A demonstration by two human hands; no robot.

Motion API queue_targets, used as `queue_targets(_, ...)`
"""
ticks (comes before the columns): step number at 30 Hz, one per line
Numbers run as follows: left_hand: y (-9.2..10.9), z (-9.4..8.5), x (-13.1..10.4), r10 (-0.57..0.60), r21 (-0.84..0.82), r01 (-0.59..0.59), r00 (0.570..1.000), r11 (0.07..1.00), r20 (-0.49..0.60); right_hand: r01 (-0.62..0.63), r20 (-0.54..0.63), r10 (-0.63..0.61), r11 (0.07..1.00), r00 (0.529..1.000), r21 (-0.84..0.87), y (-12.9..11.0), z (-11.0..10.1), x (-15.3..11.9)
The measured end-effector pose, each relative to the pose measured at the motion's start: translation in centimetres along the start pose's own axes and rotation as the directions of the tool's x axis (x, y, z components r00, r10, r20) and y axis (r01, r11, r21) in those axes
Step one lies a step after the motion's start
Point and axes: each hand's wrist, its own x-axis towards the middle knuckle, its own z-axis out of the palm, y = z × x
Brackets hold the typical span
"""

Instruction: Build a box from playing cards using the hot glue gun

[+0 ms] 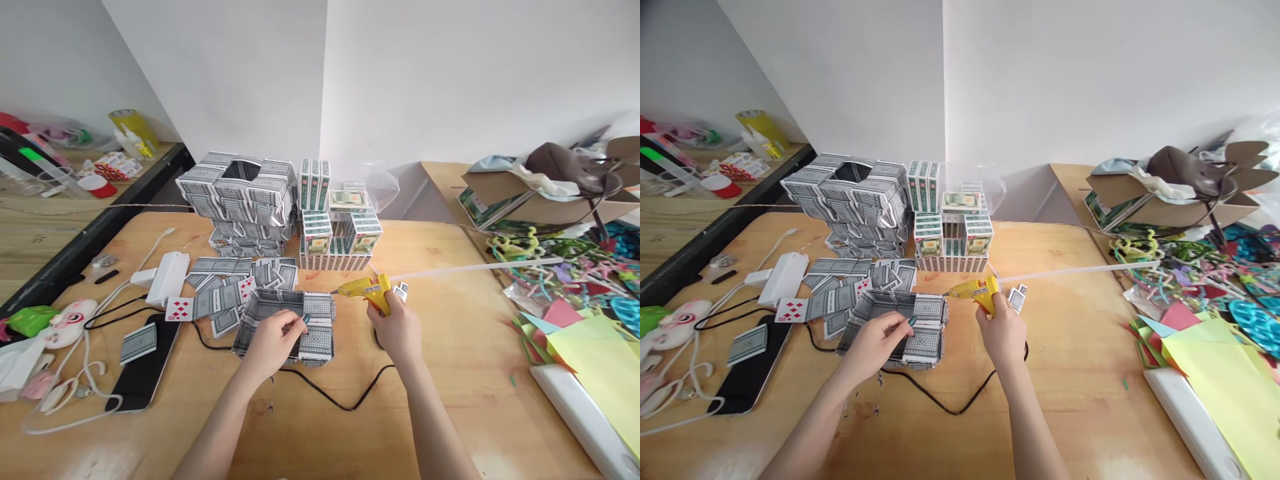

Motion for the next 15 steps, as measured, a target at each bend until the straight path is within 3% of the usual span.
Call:
queue_targets(5, 0.0, 0.1, 0.0, 0.023, 0.045, -0.023, 1.0, 0.999, -0.017, -0.129, 0.089, 0.123, 0.989, 0.989, 0.067, 0.5, -0.1, -0.2)
queue_targets(9, -0.1, -0.1, -0.3, 0.06, 0.091, -0.057, 0.998, 0.994, -0.031, -0.236, 0.255, 0.154, 0.914, 0.955, 0.329, 2.5, -0.3, -1.0)
queue_targets(12, -0.3, -0.7, -0.5, 0.094, 0.158, -0.082, 0.993, 0.984, -0.072, -0.32, 0.396, 0.07, 0.723, 0.915, 0.612, 4.6, -0.7, -2.1)
queue_targets(15, -0.9, -1.8, -0.8, 0.101, 0.197, -0.078, 0.989, 0.977, -0.111, -0.408, 0.436, 0.054, 0.472, 0.898, 0.782, 6.6, -1.4, -3.3)
